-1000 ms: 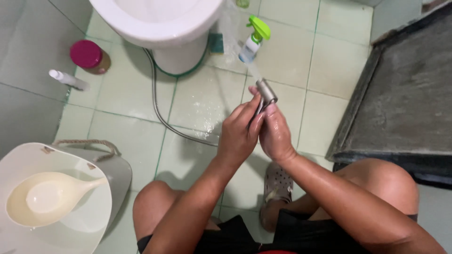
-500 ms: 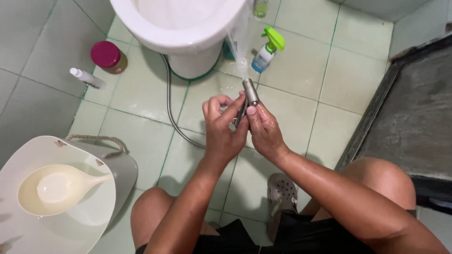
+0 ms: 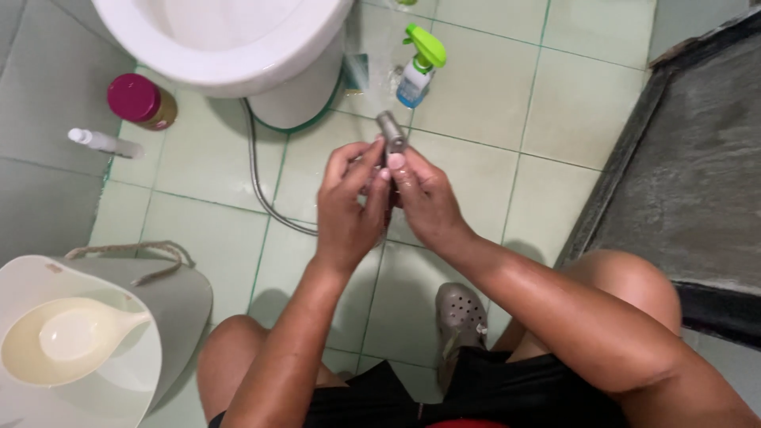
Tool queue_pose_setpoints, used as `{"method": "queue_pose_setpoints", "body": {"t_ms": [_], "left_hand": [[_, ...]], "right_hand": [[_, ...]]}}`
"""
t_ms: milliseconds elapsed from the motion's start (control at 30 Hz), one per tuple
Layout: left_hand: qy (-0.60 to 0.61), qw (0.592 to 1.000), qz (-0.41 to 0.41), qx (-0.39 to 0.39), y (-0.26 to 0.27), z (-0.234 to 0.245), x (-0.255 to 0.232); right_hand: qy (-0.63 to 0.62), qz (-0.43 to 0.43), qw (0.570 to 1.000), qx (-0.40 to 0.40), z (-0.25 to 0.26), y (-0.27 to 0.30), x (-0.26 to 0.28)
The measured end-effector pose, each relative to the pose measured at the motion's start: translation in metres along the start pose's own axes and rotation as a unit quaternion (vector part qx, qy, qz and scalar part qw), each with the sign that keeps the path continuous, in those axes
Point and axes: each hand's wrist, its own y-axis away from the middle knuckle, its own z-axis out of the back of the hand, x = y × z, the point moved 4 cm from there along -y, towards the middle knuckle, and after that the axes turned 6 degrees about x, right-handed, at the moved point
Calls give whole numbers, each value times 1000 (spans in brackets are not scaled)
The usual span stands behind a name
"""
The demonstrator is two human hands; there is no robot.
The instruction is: Cleaning a toilet and its associated bidet sprayer using a sponge and cleanser.
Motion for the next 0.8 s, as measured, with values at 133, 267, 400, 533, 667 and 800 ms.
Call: {"method": "queue_pose_setpoints", "body": {"t_ms": [133, 267, 400, 533, 667, 800], "left_hand": [[-17, 1000, 13, -17, -9, -10, 2], [-41, 999, -19, -17, -20, -26, -9], [-50, 998, -34, 20, -33, -55, -16], [-70, 995, -64, 34, -51, -79, -25], [-88, 992, -85, 5, -64, -94, -29], [-56, 997, -46, 5, -78, -104, -28]], "right_hand": [[29, 4, 1000, 11, 11, -7, 14], [-51, 0, 999, -14, 26, -16, 11], [-200, 25, 978, -59, 54, -30, -14], [-179, 75, 978, -83, 83, -42, -10], [-155, 103, 980, -68, 103, -48, 16], [-136, 98, 984, -67, 119, -55, 14]]}}
